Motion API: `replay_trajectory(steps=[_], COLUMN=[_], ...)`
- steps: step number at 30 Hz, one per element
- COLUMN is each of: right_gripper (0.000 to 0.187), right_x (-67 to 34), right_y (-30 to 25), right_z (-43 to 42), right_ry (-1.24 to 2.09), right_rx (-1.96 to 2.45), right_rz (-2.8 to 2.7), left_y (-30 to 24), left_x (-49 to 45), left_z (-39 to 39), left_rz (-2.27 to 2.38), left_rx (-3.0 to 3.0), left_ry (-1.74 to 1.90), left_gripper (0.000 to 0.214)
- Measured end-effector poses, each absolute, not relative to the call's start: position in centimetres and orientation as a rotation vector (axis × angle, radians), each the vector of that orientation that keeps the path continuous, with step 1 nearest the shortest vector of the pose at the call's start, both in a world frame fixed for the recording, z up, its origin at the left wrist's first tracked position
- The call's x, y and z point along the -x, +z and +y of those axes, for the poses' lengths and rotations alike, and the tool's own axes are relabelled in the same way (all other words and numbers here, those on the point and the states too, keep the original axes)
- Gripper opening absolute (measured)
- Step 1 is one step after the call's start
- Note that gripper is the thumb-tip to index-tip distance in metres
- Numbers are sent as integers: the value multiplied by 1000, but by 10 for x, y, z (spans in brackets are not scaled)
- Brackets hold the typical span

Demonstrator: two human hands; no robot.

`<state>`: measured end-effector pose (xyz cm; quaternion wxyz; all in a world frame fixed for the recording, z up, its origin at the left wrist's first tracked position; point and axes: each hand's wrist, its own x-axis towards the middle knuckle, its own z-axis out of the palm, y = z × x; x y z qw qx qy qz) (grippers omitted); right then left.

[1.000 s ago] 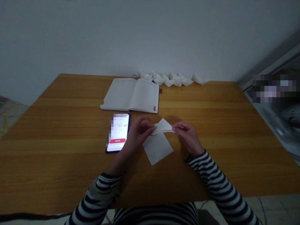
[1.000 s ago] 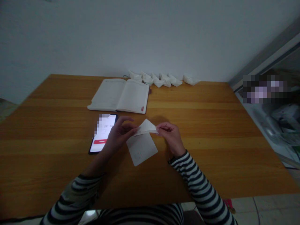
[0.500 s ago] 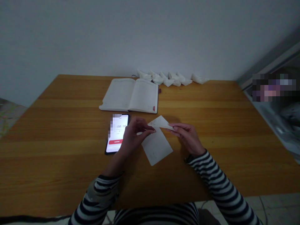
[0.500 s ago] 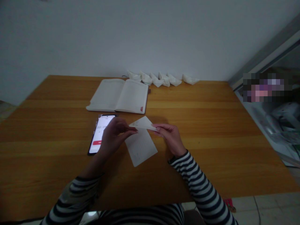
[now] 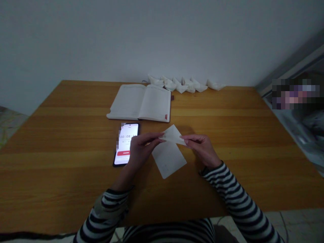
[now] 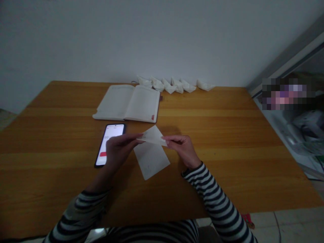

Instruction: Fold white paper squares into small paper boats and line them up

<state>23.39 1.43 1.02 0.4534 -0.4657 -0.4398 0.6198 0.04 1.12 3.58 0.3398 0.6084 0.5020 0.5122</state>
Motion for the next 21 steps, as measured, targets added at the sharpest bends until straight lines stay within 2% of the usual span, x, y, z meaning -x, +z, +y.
replay_trajectory(steps=[5,10,15,18,21], right_gripper=[21,42,11,11,19], right_x=[-234,-228,-211,-204,-200], right_y=[19,24,13,7,3], right_z=[13,13,11,11,10], right_ry=[1639,1591,1306,1283,1277], right_rx=[1025,956,1132,1124,1103], right_rz=[-1052,-1184,-1121,-982,-847], left_y=[31,25,27,25,21], left_x=[-2,-8,-20,-24,-26], left_z=[13,14,13,12,11], left_rz=[1376,1450,1373,1291,1243], left_rx=[-1456,-1180,-910,-858,-845], left_ry=[1350,1398,1457,1439,1447], left_gripper=[3,12,28,39,35])
